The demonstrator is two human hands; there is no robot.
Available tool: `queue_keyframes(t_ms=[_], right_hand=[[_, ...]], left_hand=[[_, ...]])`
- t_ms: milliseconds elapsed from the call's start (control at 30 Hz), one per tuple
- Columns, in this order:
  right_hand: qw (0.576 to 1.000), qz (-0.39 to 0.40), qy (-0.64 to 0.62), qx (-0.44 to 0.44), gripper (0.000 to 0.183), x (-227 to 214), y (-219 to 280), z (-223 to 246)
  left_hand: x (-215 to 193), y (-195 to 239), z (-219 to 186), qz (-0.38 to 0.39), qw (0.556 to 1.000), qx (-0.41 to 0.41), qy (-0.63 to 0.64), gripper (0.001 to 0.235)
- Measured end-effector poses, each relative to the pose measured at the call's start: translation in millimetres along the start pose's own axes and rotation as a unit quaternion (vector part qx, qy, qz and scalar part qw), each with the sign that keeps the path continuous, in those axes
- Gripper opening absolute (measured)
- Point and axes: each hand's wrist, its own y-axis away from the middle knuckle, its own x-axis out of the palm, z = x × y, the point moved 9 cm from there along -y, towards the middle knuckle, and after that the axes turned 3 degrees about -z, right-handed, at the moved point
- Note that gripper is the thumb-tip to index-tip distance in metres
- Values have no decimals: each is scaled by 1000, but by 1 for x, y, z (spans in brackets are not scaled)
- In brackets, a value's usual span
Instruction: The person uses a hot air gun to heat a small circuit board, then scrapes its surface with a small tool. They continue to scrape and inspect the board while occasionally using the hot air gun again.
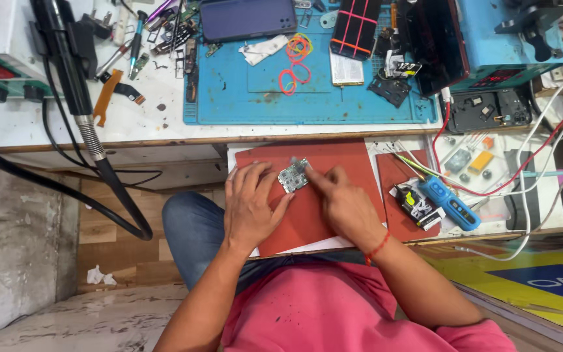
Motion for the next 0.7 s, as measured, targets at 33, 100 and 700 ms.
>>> queue_keyframes(t_ms=[33, 100, 700], right_hand=[[999, -23, 9, 26, 49, -5, -2, -5], [999, 24, -27, -32, 55, 1, -4, 8], [1000, -10, -11, -27, 52, 4, 3, -6]], left_hand=[[0, -1, -1, 0, 1000, 1, 0, 47], [-2, -4, -2, 2, 1000, 4, -2, 47], [0, -2, 1, -6, 1000, 10, 6, 47]])
